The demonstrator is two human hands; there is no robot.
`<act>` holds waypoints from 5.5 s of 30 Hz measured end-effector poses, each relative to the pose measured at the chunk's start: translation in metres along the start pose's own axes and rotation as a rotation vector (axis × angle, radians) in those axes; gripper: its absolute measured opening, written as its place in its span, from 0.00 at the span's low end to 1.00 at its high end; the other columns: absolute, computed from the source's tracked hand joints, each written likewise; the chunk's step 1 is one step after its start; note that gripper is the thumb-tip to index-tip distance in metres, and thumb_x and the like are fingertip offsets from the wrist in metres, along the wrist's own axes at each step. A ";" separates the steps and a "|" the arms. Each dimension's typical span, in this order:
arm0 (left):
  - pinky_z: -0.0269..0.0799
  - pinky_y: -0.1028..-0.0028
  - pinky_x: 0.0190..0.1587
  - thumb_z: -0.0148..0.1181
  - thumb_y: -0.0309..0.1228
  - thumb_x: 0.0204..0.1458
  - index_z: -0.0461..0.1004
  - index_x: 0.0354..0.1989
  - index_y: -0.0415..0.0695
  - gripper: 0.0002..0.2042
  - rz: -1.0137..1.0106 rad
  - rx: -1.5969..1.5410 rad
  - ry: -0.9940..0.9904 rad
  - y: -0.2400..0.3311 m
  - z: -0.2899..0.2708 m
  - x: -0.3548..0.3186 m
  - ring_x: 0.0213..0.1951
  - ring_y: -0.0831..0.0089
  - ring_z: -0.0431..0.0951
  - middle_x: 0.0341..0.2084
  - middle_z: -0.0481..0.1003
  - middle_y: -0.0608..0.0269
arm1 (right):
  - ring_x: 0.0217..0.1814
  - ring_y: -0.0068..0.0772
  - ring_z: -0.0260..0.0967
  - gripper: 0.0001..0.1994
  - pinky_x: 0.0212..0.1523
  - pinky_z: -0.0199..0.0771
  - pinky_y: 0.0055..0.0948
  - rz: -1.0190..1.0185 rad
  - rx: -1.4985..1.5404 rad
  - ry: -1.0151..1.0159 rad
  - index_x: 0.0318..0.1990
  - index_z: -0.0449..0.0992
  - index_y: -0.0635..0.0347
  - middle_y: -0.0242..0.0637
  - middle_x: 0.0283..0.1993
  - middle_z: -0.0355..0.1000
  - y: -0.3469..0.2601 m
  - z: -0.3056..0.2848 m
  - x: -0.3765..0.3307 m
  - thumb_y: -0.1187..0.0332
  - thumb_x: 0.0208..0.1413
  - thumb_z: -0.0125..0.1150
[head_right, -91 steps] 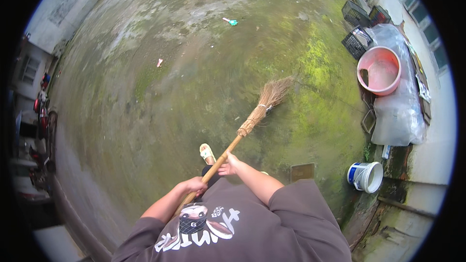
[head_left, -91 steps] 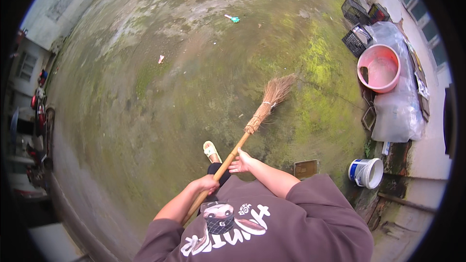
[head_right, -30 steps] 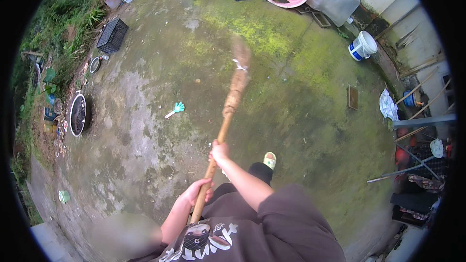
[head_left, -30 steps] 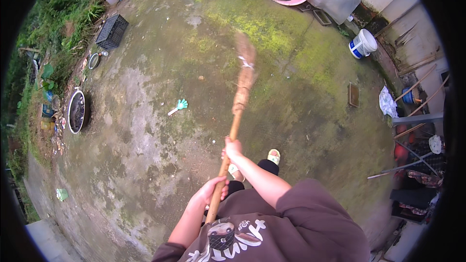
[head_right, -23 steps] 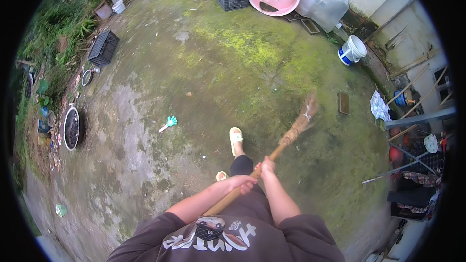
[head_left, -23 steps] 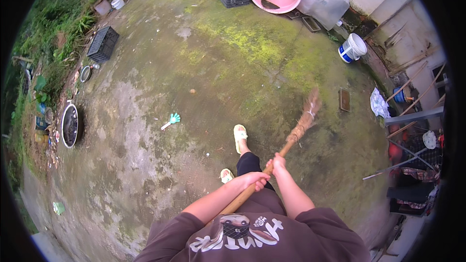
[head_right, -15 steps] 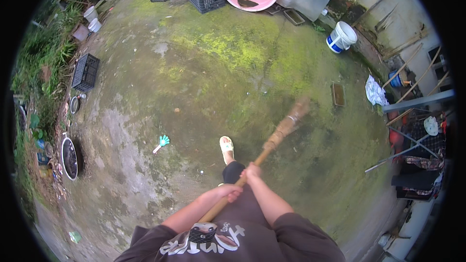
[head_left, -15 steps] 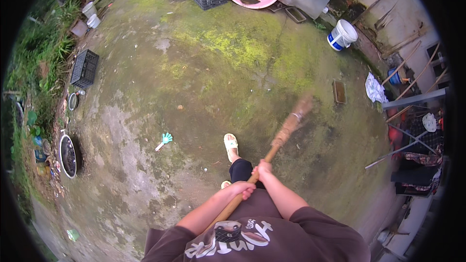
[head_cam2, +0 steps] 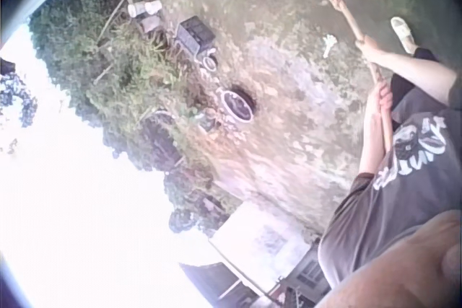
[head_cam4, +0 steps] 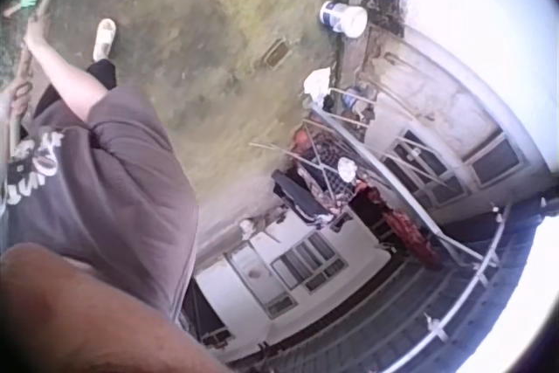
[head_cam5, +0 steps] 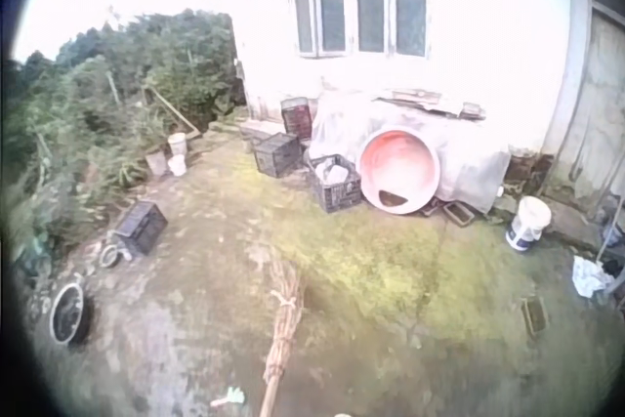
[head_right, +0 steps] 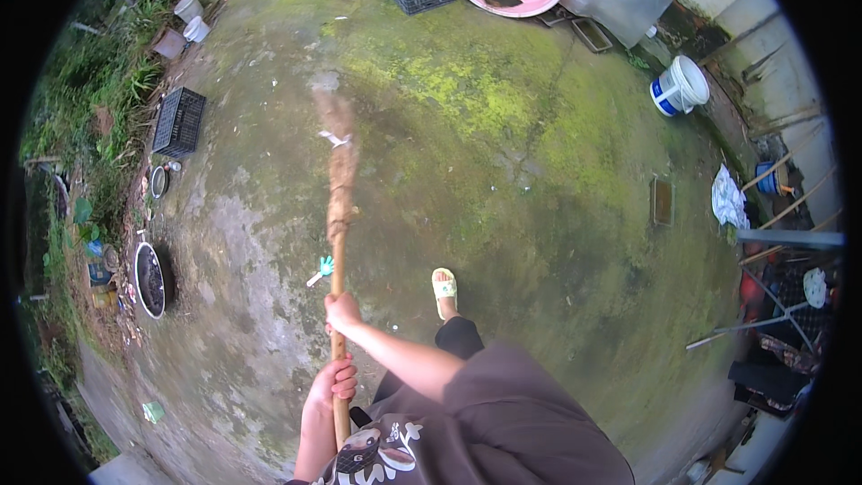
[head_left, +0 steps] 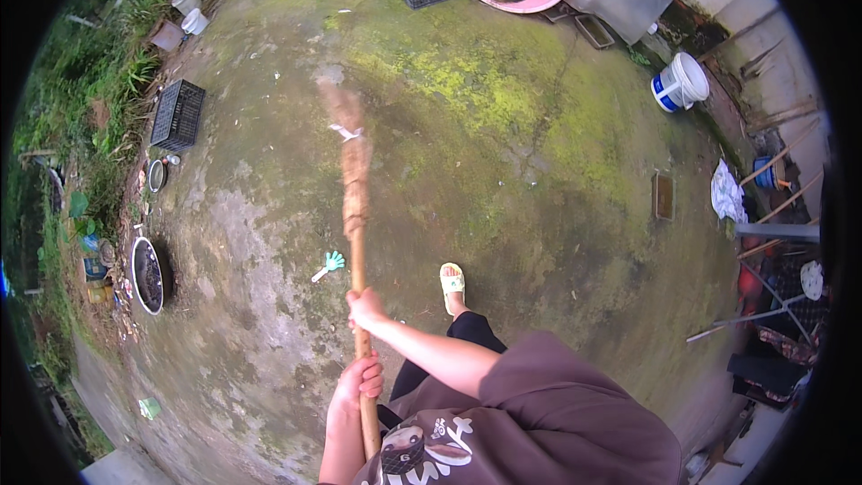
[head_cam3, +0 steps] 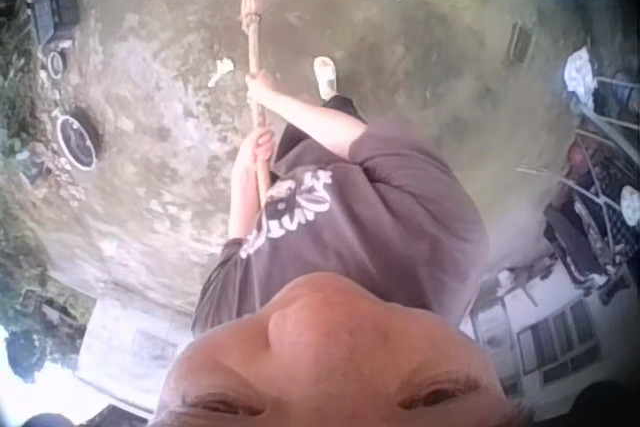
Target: The person sweeps a concrete yard with a traditional straw broom, moving debris toward a central area. The person walks around the yard, sweeping in different directions and occasionally stepping over objects like buckets and crates.
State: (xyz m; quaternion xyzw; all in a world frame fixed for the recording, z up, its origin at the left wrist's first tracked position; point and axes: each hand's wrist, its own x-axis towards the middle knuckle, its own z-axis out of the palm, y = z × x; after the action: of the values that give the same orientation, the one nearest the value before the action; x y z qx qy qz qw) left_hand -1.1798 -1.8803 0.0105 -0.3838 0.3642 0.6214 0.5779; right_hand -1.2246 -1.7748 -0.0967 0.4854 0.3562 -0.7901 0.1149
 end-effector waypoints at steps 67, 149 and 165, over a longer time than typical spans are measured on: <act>0.53 0.84 0.08 0.43 0.26 0.52 0.68 0.31 0.44 0.05 -0.076 -0.332 -0.125 0.450 0.311 0.205 0.07 0.86 0.54 0.10 0.58 0.74 | 0.16 0.43 0.70 0.17 0.13 0.71 0.36 0.143 -0.334 0.000 0.39 0.61 0.74 0.51 0.22 0.69 -0.488 0.092 0.335 0.65 0.51 0.50; 0.52 0.83 0.09 0.52 0.33 0.50 0.61 0.24 0.47 0.08 -0.732 0.867 -0.329 1.556 0.225 0.222 0.07 0.87 0.54 0.08 0.55 0.78 | 0.13 0.41 0.65 0.11 0.13 0.68 0.37 -0.052 0.527 0.722 0.25 0.62 0.69 0.42 0.16 0.62 -0.854 0.814 0.781 0.67 0.50 0.47; 0.52 0.83 0.10 0.41 0.26 0.52 0.69 0.34 0.44 0.08 -0.101 -0.488 -0.215 1.967 -0.041 0.042 0.07 0.85 0.54 0.09 0.56 0.76 | 0.23 0.48 0.72 0.14 0.23 0.74 0.38 -0.020 -0.553 -0.092 0.27 0.70 0.75 0.53 0.22 0.71 -0.927 1.446 1.005 0.66 0.44 0.55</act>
State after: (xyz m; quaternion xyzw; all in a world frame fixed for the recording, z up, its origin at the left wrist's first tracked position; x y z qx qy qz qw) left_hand -3.1417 -2.0295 -0.0277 -0.4612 0.1207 0.6981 0.5341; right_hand -3.2091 -1.9178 -0.1333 0.3956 0.5575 -0.6852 0.2512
